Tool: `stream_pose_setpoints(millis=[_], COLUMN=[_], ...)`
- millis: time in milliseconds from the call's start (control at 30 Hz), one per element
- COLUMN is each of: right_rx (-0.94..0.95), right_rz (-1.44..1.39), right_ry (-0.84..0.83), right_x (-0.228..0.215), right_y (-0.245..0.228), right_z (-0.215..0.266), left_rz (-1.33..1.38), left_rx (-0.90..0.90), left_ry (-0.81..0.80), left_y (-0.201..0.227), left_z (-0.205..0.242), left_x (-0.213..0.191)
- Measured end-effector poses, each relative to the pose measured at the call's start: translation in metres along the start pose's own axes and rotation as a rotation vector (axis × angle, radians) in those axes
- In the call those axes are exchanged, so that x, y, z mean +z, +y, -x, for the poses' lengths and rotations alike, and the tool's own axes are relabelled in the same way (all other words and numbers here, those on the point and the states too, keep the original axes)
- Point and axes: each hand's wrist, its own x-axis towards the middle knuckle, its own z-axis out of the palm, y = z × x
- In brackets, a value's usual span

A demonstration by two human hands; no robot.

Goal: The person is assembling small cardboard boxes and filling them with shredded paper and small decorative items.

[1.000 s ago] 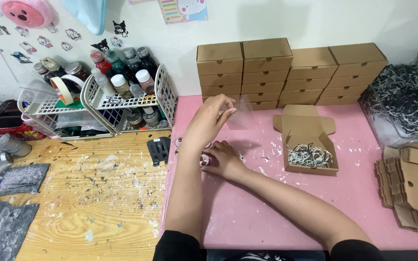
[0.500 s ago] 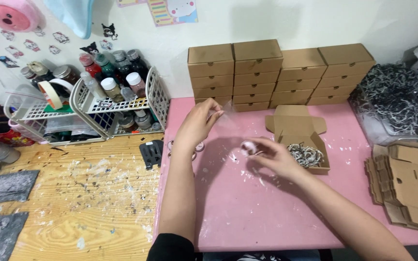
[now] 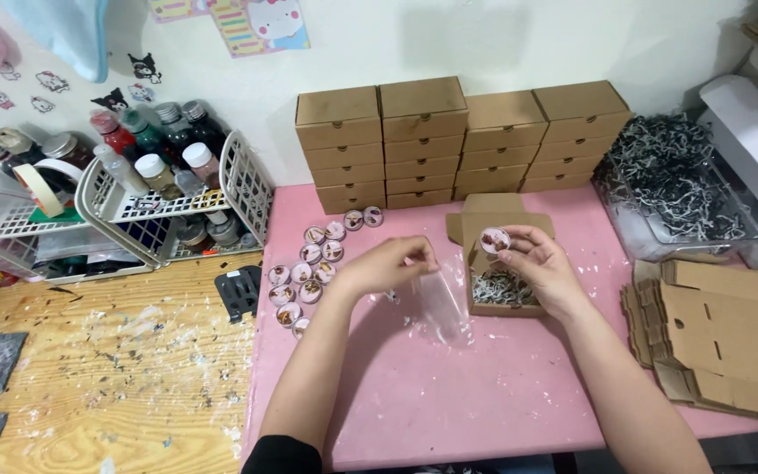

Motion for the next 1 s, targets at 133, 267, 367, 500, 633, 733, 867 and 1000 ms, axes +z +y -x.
stream_pose_setpoints(millis=[133, 267, 367, 500, 633, 733, 867, 1000], right_rx=[0.026, 0.008, 0.004, -0.003, 0.001, 0.016, 0.035, 0.056], right_rz=[-0.007, 0.167, 0.214, 0.242, 0.31, 0.416, 0.424, 0.502], right_ry=[0.021, -0.015, -0.082, -0.223, -0.249, -0.218, -0.296, -0.311], right_x=[0.001, -0.003, -0.008, -0.004, -0.005, -0.009, -0.009, -0.008], right_y=[-0.014, -0.011, -0.003, -0.011, -0.009, -0.004, -0.005, -0.003], right_z=[0.004, 0.005, 0.005, 0.01, 0.008, 0.006, 0.007, 0.008], left_rz=[0.086, 0.171, 0.16, 0.142, 0.142, 0.154, 0.143, 0.133], left_rx=[0.037, 0.197, 0.248, 0.246, 0.241, 0.242, 0.285, 0.291], left_ry=[-0.067, -0.092, -0.108, -0.133, -0.143, -0.135, -0.119, -0.104], left_y=[0.005, -0.001, 0.005, 0.023, 0.025, 0.024, 0.02, 0.017], left_z=[-0.006, -0.011, -0.012, -0.006, -0.006, -0.007, -0.009, -0.012], left_x=[0.015, 0.027, 0.032, 0.031, 0.033, 0.035, 0.037, 0.04])
